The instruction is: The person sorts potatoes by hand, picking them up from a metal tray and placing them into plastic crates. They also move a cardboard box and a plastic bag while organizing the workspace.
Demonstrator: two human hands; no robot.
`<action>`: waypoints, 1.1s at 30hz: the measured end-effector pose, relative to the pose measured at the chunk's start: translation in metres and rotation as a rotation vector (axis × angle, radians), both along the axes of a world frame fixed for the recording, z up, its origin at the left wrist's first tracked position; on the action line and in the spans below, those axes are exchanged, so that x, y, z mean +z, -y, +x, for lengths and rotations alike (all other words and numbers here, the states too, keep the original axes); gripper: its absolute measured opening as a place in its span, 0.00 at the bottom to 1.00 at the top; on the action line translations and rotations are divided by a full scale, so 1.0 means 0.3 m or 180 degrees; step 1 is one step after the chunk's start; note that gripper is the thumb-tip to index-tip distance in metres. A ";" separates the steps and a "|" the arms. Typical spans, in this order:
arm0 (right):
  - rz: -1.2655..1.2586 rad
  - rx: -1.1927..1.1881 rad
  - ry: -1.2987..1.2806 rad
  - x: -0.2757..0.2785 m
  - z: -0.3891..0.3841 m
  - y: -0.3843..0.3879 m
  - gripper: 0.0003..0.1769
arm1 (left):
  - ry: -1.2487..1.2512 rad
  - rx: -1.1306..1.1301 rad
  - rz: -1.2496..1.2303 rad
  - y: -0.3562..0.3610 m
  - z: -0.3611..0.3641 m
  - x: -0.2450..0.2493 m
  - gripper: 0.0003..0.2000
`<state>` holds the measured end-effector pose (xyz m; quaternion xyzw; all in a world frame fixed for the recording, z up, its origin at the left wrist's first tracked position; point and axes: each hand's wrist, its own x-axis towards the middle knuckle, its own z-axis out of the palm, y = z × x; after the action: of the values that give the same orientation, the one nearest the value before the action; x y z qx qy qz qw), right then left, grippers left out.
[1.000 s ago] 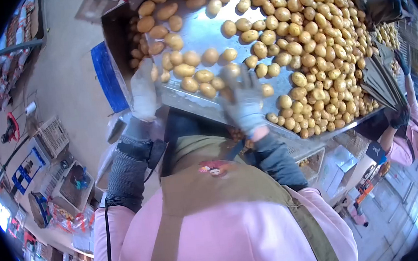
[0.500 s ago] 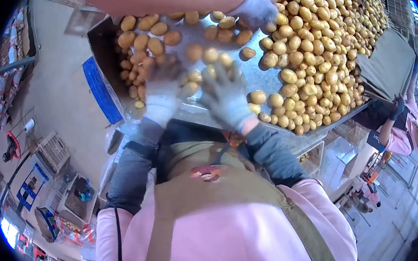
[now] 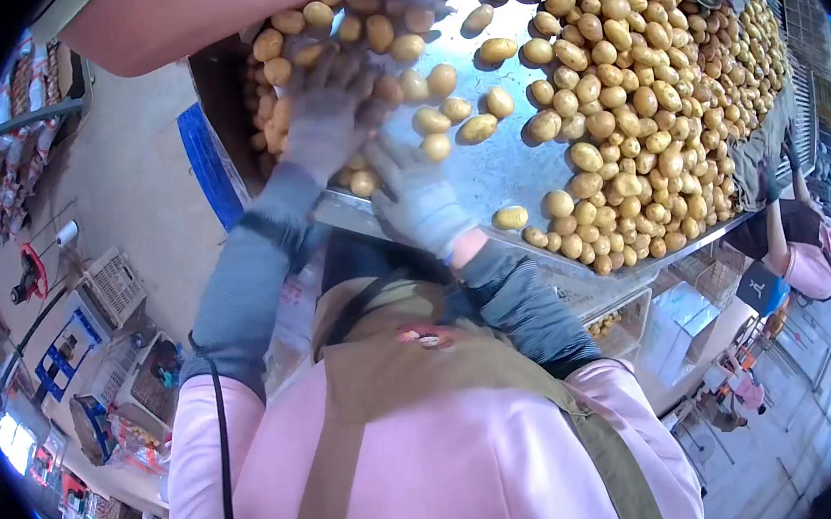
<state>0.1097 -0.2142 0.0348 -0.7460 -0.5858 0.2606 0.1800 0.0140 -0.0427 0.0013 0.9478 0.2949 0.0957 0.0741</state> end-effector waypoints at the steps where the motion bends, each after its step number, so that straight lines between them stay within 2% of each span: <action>1: 0.0116 0.0082 -0.0385 0.029 0.030 0.022 0.29 | 0.0051 -0.0183 -0.0158 0.039 -0.051 0.022 0.25; 2: 0.0237 0.0151 -0.0752 0.062 0.076 0.051 0.27 | -0.0124 -0.0087 -0.0455 0.070 -0.095 0.049 0.23; 3: 0.0765 -0.0184 -0.0603 0.106 0.151 0.105 0.19 | -0.0106 0.0040 -0.0815 0.088 -0.139 0.067 0.22; 4: -0.0362 -0.0311 0.0266 0.236 0.261 0.085 0.19 | 0.0133 0.0147 -0.0859 0.095 -0.172 0.072 0.22; 5: 0.0169 -0.1358 0.0082 0.257 0.383 0.127 0.18 | 0.0395 0.0252 -0.0928 0.115 -0.186 0.075 0.21; 6: 0.0935 -0.2322 -0.0182 0.277 0.505 0.169 0.18 | 0.0308 0.0204 -0.0868 0.147 -0.185 0.091 0.22; 7: 0.1169 -0.2455 0.0051 0.232 0.629 0.188 0.23 | 0.0209 0.0171 -0.0796 0.179 -0.177 0.104 0.22; 8: 0.1394 -0.2591 0.0293 0.188 0.752 0.207 0.28 | 0.0490 0.0093 -0.1078 0.220 -0.153 0.104 0.23; 9: 0.0882 -0.1865 0.2336 0.003 0.815 0.269 0.32 | 0.0345 -0.0121 -0.1112 0.268 -0.140 0.113 0.23; 11: 0.0815 -0.1382 0.2305 -0.009 0.700 0.257 0.35 | 0.0108 -0.0497 -0.1066 0.323 -0.106 0.115 0.24; 13: 0.0380 -0.1367 0.1157 -0.024 0.535 0.281 0.35 | -0.0041 -0.0363 -0.0934 0.336 -0.127 0.082 0.23; 14: -0.0004 -0.0971 0.1352 -0.023 0.490 0.315 0.34 | -0.0012 -0.0316 -0.0897 0.327 -0.150 0.060 0.22; 15: -0.0015 -0.0729 0.1855 -0.032 0.438 0.357 0.33 | 0.0047 -0.0250 -0.0807 0.302 -0.168 0.040 0.21; 17: 0.0253 -0.0787 0.1414 0.012 0.384 0.414 0.32 | 0.0143 -0.0136 -0.0805 0.271 -0.221 0.035 0.17; 20: -0.0084 -0.1637 0.0829 0.068 0.413 0.470 0.27 | 0.0343 -0.0047 -0.0692 0.246 -0.246 0.059 0.14; 23: 0.0866 -0.0968 0.0758 0.088 0.480 0.255 0.25 | 0.0796 -0.0085 -0.1081 0.287 -0.194 0.082 0.13; 25: 0.0539 -0.0374 0.1263 -0.002 0.501 0.060 0.19 | 0.1081 -0.0235 -0.1152 0.324 -0.120 0.121 0.12; 27: -0.0590 -0.0314 0.2076 -0.058 0.494 -0.083 0.13 | 0.1309 -0.0299 -0.1341 0.381 -0.102 0.109 0.11; 28: -0.0587 -0.0302 0.1936 -0.080 0.524 -0.124 0.11 | 0.1368 -0.0376 -0.1522 0.397 -0.092 0.110 0.11; 29: -0.0601 -0.0291 0.1795 -0.061 0.537 -0.143 0.10 | 0.1396 -0.0058 -0.2013 0.420 -0.077 0.121 0.11; 30: -0.0637 -0.0524 0.1250 -0.030 0.559 -0.125 0.12 | 0.1408 0.0257 -0.2541 0.456 -0.064 0.136 0.11; 31: -0.0001 -0.1117 0.0448 0.006 0.569 -0.079 0.15 | 0.1414 0.0564 -0.3063 0.479 -0.056 0.142 0.11; 32: 0.0033 -0.1770 -0.0605 0.077 0.568 -0.031 0.14 | 0.1689 0.0905 -0.3881 0.496 -0.051 0.113 0.12; 33: 0.0067 -0.2379 -0.1669 0.157 0.559 0.039 0.14 | 0.1591 0.0893 -0.3979 0.493 -0.038 0.119 0.12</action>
<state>0.2774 -0.2258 0.0817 -0.8131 -0.2137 0.3518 0.4115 0.0026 -0.1907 0.0370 0.6294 0.3888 0.1321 0.6597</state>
